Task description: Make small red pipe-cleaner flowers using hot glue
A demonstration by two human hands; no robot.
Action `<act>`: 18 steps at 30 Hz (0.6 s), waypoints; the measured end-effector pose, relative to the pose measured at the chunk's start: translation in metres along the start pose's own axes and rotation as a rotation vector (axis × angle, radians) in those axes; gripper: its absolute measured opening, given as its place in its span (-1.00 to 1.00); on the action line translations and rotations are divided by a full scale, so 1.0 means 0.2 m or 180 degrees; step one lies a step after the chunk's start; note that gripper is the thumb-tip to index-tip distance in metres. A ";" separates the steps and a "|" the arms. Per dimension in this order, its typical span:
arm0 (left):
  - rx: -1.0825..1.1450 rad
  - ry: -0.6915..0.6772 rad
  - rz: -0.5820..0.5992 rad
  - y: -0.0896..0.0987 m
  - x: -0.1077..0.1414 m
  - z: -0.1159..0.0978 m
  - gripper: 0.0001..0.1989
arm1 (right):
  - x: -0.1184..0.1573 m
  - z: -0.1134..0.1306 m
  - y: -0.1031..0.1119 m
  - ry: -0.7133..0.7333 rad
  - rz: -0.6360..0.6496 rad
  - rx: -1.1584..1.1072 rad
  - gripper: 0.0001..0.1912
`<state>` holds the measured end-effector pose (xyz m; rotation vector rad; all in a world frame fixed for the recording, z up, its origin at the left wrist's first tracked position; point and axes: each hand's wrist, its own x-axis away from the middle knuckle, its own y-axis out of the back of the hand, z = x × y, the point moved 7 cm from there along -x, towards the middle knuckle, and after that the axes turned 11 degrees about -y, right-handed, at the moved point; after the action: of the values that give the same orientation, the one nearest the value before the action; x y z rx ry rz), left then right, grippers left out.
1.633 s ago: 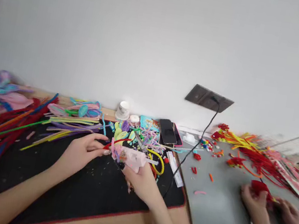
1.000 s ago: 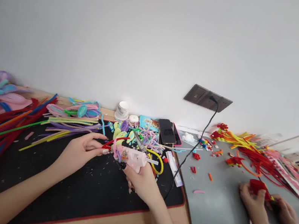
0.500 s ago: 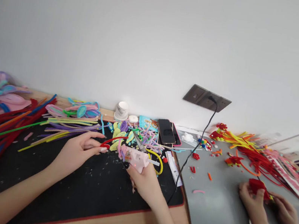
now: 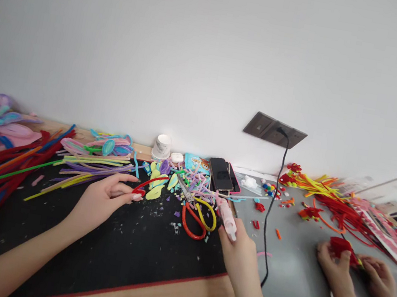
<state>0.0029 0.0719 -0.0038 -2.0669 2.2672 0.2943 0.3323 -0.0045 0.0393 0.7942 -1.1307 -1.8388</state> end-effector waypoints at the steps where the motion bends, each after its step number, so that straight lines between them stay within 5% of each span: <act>1: 0.0007 0.0000 0.0007 0.00 0.00 0.00 -0.65 | -0.01 -0.06 0.00 -0.0175 0.0020 0.0242 -0.70; 10: 0.0047 -0.0013 0.0040 -0.01 0.00 0.00 -0.65 | -0.16 -0.37 -0.05 -0.0615 -0.0148 0.1272 -0.73; 18: 0.0097 0.0062 0.0187 -0.04 0.00 -0.01 -0.63 | -0.22 -0.35 0.00 -0.0668 -0.0340 0.1480 -0.56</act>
<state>0.0102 0.0712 -0.0026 -2.0000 2.3316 0.2421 0.4114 0.0069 0.0158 0.9494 -1.7188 -1.7985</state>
